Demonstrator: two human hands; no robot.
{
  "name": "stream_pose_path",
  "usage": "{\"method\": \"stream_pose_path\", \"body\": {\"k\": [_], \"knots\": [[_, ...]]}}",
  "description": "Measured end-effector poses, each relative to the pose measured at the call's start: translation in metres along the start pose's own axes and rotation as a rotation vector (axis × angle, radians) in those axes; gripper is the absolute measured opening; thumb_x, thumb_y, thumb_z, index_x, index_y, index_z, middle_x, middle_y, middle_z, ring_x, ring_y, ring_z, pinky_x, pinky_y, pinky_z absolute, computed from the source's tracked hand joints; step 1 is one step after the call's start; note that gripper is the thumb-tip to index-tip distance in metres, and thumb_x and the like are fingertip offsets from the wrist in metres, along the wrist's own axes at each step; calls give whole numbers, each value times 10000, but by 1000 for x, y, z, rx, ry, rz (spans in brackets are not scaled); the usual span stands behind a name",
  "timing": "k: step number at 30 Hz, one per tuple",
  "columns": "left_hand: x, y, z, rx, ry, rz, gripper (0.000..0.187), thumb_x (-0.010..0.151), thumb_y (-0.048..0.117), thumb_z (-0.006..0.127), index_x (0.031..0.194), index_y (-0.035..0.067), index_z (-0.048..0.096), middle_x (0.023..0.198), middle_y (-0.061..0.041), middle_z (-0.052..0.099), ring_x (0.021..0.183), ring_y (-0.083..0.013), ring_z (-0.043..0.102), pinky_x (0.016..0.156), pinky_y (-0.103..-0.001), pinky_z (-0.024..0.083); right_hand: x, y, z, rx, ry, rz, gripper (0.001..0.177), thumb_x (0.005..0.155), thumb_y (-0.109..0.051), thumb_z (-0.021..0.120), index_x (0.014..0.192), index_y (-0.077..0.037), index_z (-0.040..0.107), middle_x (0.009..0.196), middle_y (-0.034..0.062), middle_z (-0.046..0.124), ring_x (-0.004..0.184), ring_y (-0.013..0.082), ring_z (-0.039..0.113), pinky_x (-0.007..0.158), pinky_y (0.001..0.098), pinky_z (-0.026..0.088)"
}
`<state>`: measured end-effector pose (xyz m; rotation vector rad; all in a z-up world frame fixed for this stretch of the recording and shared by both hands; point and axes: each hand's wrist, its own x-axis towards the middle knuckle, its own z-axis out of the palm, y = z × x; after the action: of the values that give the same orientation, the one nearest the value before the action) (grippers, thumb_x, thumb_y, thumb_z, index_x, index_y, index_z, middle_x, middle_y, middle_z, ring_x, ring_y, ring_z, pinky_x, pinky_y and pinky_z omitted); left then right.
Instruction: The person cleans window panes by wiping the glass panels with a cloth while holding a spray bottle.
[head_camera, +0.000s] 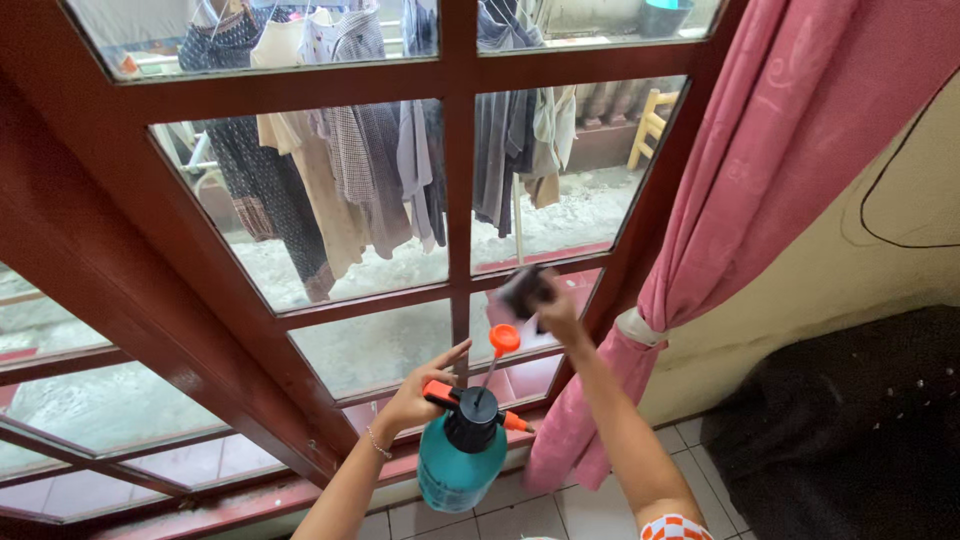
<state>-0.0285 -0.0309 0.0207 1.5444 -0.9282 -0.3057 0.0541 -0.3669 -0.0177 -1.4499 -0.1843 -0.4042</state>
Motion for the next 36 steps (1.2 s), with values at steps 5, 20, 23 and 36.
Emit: {"method": "stream_pose_path", "body": {"k": [5,20,23,36], "knots": [[-9,-8,-30,-31,45,-4,144,658,-54,665,800,-29,657,1633,-182,406,1487,-354,440,1132,-418,386,3,-92,-4,-984,584,-514,426,781,60,732,1169,-88,640,1158,185,614,1080,355,653,919,432,538],[-22,-34,-70,-47,254,30,244,587,-113,557,810,-23,598,1587,-176,463,1467,-368,461,1132,-427,392,-4,-48,63,-1226,336,-436,481,700,38,735,1140,-143,665,1026,190,621,984,412,625,835,508,511],[-25,-30,-70,-28,245,31,237,579,-112,552,796,-28,599,1587,-177,462,1465,-367,462,1111,-420,404,-10,-48,99,-1165,248,-659,499,638,58,702,1102,-122,653,1017,177,635,994,409,637,871,497,528],[-18,-22,-50,-11,317,11,255,567,-117,561,795,-23,626,1581,-176,471,1445,-355,490,1095,-407,429,16,-78,13,-271,-15,-97,392,743,13,534,1127,-51,585,934,77,596,894,182,585,832,302,507]]}}
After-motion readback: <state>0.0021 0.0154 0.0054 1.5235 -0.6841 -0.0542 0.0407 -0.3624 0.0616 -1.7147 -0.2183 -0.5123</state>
